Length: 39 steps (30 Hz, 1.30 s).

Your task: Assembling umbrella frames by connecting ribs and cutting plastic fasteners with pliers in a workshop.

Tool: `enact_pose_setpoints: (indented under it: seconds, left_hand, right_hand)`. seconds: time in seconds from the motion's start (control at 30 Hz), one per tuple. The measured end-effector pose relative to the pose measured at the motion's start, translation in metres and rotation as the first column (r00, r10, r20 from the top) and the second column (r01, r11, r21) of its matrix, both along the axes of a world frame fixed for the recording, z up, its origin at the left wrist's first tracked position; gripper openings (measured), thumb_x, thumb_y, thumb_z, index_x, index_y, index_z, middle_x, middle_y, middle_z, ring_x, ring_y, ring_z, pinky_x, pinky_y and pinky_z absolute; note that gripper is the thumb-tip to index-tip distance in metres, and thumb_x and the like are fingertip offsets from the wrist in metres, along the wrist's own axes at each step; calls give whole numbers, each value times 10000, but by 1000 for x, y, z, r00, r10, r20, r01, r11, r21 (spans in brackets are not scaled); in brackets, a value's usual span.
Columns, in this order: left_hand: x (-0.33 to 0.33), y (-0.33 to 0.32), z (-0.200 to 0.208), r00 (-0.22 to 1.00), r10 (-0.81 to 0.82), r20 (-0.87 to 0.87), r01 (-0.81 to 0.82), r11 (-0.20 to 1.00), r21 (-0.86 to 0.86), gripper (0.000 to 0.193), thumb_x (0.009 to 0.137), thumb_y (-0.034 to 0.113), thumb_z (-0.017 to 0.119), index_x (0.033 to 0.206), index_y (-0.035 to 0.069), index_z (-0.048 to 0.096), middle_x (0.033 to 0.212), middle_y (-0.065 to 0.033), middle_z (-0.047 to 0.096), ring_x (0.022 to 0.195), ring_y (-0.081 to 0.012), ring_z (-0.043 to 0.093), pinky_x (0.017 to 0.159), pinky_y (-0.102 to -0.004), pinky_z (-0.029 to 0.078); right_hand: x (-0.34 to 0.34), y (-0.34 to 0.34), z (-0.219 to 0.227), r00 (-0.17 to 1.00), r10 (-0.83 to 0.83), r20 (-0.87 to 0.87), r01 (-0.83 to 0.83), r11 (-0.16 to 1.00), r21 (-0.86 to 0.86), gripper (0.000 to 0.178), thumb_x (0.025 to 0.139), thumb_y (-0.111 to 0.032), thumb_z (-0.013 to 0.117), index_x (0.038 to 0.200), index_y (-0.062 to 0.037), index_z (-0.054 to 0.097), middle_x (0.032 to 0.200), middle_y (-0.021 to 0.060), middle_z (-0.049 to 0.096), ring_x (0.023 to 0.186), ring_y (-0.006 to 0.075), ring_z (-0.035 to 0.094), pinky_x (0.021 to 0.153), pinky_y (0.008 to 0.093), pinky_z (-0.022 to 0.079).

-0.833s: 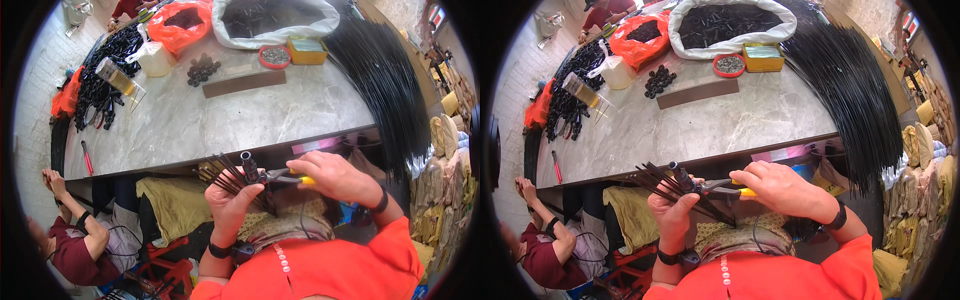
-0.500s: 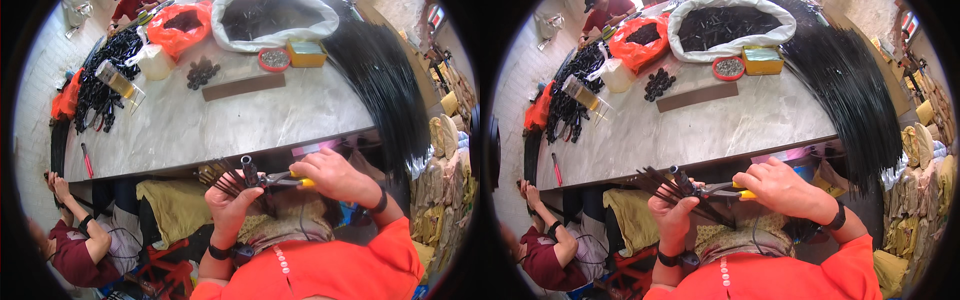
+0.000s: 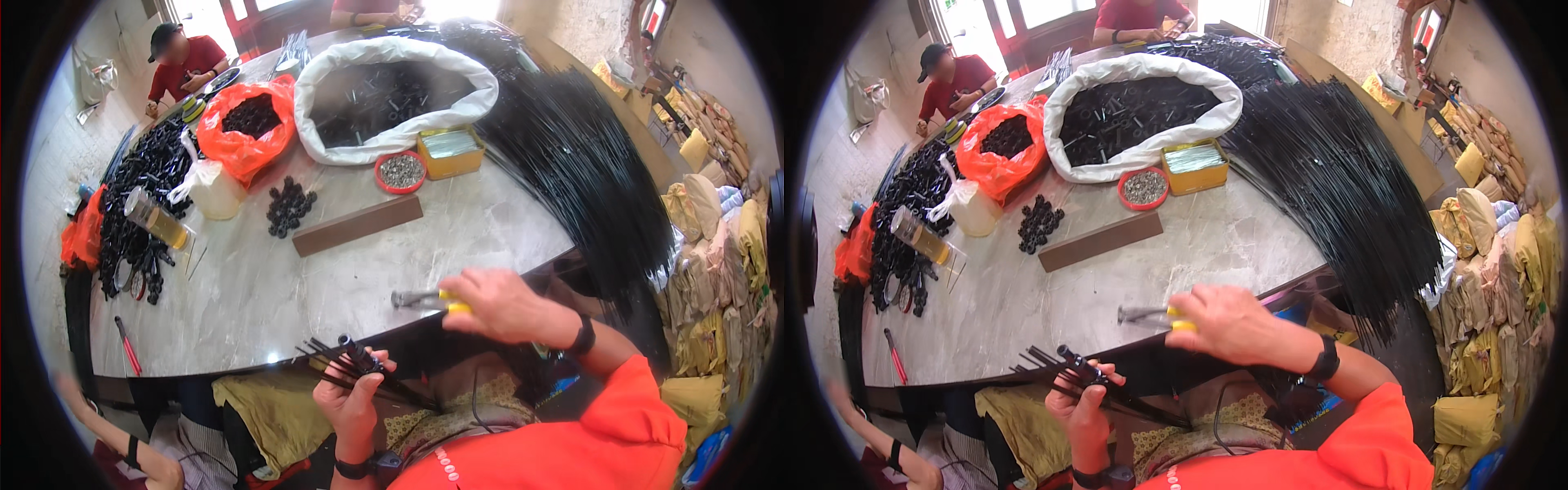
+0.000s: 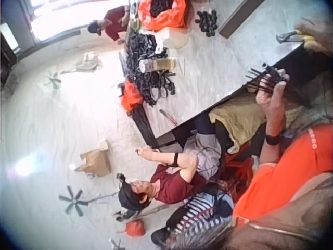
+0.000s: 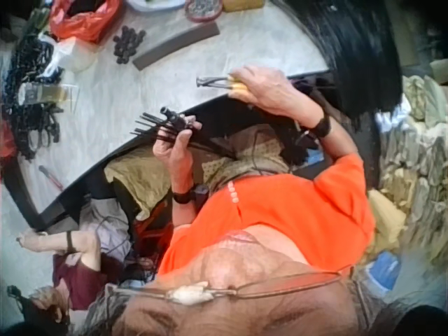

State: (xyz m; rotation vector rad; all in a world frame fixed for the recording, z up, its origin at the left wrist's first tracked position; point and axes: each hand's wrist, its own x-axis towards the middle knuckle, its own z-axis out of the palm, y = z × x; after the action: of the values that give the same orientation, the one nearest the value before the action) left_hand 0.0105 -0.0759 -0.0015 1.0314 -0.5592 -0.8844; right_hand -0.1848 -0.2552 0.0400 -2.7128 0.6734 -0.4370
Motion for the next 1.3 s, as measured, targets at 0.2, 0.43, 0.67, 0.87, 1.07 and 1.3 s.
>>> enact_pose_setpoints:
  seconds: [0.2,0.43,0.67,0.87,1.07,1.3]
  left_hand:
    - [11,3,-6,999,-22,-23,21,1000,-6,305,774,-64,682,1070,-87,611,999,-204,693,843,-272,701,826,-400,558]
    - [21,0,-12,999,-5,-38,2,998,-67,336,766,43,766,1051,-51,614,945,-155,636,807,-300,689,735,-471,601]
    - [22,2,-9,997,-16,-78,11,998,-62,361,751,1,787,1061,-53,609,947,-141,635,827,-306,692,754,-489,609]
    - [22,9,-7,996,-35,-82,30,998,-57,352,748,-50,760,1066,-58,609,945,-148,647,846,-309,694,772,-495,608]
    - [22,15,-3,987,-87,-135,76,993,-88,360,760,-98,758,1090,-72,614,956,-145,688,898,-285,703,848,-408,561]
    - [17,20,-2,989,-75,-125,69,996,-53,331,783,-62,766,1081,-54,623,981,-141,697,900,-264,711,855,-385,554]
  right_hand:
    - [6,-62,-17,982,-182,-49,161,946,-280,372,882,-386,667,1012,-44,604,931,120,578,881,313,595,783,424,477]
    - [23,-101,-13,987,-146,-65,115,931,-347,347,870,-357,678,1007,-46,605,943,109,581,907,312,600,795,424,479]
    - [87,-161,7,988,-134,-71,90,894,-439,62,812,-115,675,832,-65,643,862,106,640,821,298,655,676,405,523]
    - [119,-183,4,917,-190,-351,-28,846,-532,113,744,-50,671,855,-56,688,899,109,666,942,297,646,730,394,537]
    - [123,-189,-3,917,-202,-343,-9,850,-526,135,745,-40,664,874,-54,698,900,123,678,945,301,655,749,403,537]
    - [105,-171,12,981,-187,55,195,955,-225,116,776,-44,651,875,-26,709,886,149,708,872,275,691,749,403,542]
